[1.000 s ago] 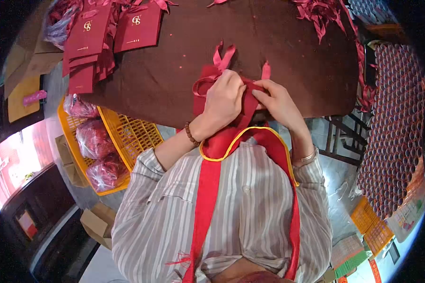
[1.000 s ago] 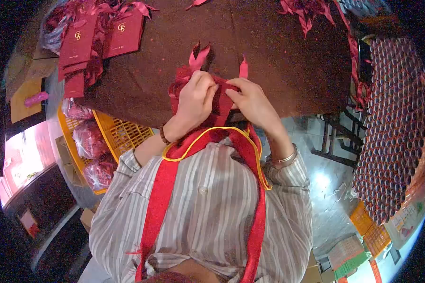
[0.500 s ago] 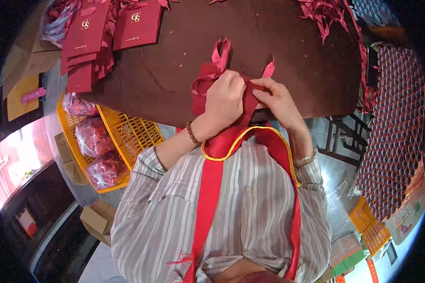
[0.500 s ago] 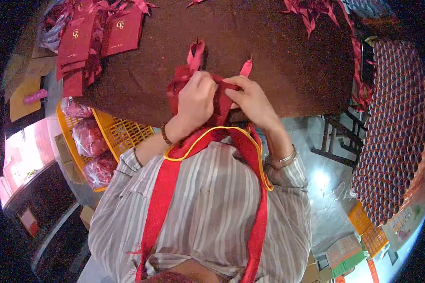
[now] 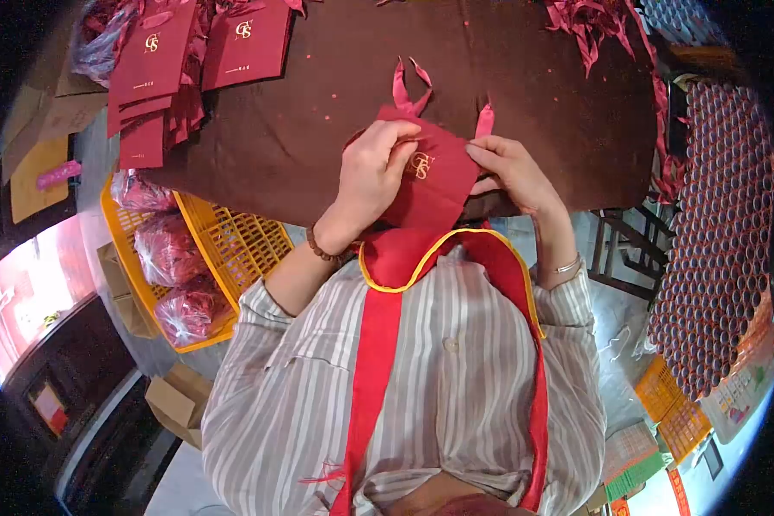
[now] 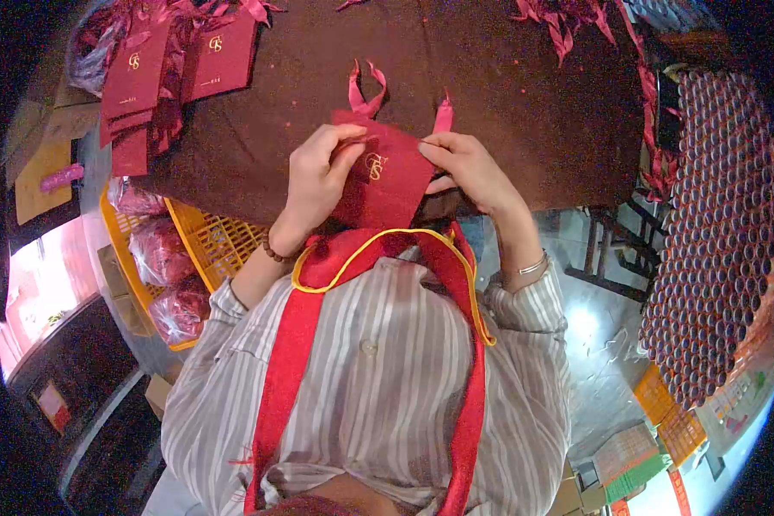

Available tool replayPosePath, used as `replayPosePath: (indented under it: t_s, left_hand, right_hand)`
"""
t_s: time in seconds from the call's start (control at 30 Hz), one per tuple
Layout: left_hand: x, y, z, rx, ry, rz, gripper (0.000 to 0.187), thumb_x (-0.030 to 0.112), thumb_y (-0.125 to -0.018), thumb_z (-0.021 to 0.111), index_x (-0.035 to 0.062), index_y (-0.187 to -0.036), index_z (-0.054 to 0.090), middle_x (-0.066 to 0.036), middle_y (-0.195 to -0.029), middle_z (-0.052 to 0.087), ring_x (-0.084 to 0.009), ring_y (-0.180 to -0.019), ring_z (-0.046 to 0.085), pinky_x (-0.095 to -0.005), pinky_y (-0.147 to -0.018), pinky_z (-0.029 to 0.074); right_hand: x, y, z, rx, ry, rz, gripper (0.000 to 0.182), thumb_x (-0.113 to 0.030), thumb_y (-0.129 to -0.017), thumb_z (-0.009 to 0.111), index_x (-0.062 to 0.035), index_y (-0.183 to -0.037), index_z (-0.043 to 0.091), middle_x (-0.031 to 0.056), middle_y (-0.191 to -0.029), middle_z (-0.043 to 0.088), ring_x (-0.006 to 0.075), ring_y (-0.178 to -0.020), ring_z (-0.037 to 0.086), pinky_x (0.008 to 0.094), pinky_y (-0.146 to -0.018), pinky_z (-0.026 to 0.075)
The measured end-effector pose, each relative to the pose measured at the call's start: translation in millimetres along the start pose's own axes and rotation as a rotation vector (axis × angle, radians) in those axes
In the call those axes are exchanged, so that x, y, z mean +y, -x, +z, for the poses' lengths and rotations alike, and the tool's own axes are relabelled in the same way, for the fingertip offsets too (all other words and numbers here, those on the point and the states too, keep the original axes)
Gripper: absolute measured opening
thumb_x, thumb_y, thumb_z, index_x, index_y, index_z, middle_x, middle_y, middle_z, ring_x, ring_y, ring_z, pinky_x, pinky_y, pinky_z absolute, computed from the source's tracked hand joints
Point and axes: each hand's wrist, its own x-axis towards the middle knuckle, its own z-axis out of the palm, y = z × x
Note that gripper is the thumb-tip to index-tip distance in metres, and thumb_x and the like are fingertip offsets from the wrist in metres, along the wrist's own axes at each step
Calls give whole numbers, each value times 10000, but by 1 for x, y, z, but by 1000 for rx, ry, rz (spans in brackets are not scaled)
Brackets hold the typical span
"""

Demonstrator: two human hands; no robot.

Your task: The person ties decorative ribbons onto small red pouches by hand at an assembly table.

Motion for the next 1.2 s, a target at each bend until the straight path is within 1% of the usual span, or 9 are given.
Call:
replayPosePath:
  t_s: [0.03, 0.2, 0.33, 0.43, 0.6, 0.7, 0.97, 1.03, 1.2]
  left_hand:
    - [1, 1, -1, 7, 21, 36, 129, 27, -781, 619, 7, -907, 597, -135, -844, 611, -300, -773, 609, -349, -657, 485]
    - [4, 5, 5, -28, -19, 94, 72, 46, -768, 635, 17, -830, 611, -109, -752, 556, -274, -705, 564, -361, -614, 449]
    - [5, 6, 12, -20, -73, 50, 82, 91, -780, 639, 27, -815, 601, -101, -755, 556, -275, -696, 568, -360, -606, 446]
    - [4, 6, 15, -16, -94, -16, 85, 91, -784, 639, 25, -816, 596, -104, -754, 553, -279, -680, 570, -361, -594, 448]
    - [2, 2, 16, 20, -23, 26, 77, 79, -782, 640, 24, -823, 605, -114, -761, 563, -278, -684, 580, -354, -591, 452]
    - [1, 2, 16, 28, 10, 28, 66, 61, -777, 637, 25, -828, 612, -117, -766, 570, -276, -695, 585, -350, -597, 455]
    - [2, 2, 20, -38, 12, -35, 79, 31, -783, 625, 6, -858, 619, -122, -796, 592, -255, -737, 597, -319, -646, 462]
    - [0, 1, 22, 18, 6, 27, 60, 53, -770, 631, 26, -818, 607, -115, -754, 570, -278, -698, 584, -351, -598, 455]
    - [0, 1, 21, 47, -7, 11, 51, 53, -770, 627, 30, -810, 603, -114, -744, 565, -281, -689, 578, -356, -590, 447]
  right_hand:
    - [-1, -1, 0, -3, 1, 1, 307, -215, -909, 536, -12, -1139, 526, 44, -1017, 595, 120, -868, 604, 266, -687, 540]
    - [-4, 0, 9, -33, -76, -31, 332, -248, -916, 522, -18, -1156, 533, 41, -1044, 596, 117, -890, 600, 270, -665, 544]
    - [-9, 1, 11, -51, -96, -16, 345, -265, -921, 511, -18, -1161, 536, 43, -1052, 596, 120, -898, 600, 274, -662, 546]
    - [-12, 0, 11, -85, -58, -39, 379, -316, -932, 482, -17, -1157, 541, 53, -1060, 596, 130, -903, 603, 279, -660, 548]
    - [-13, -2, 8, -140, -152, -3, 546, -475, -942, 371, 0, -1145, 546, 81, -1068, 596, 160, -901, 615, 300, -667, 550]
    - [-11, -3, 8, -132, -165, -10, 593, -505, -941, 341, 15, -1141, 544, 93, -1071, 599, 167, -891, 620, 313, -675, 550]
    - [-15, -4, 11, -81, -138, -3, 594, -504, -942, 339, 17, -1138, 547, 93, -1048, 609, 164, -871, 627, 295, -656, 554]
    - [-15, -3, 11, -83, -104, -7, 586, -498, -943, 345, 16, -1137, 549, 92, -1037, 613, 163, -870, 628, 287, -652, 555]
    - [-15, -5, 9, -80, -126, -10, 563, -479, -941, 379, 20, -1138, 551, 82, -1017, 619, 159, -876, 631, 274, -655, 556]
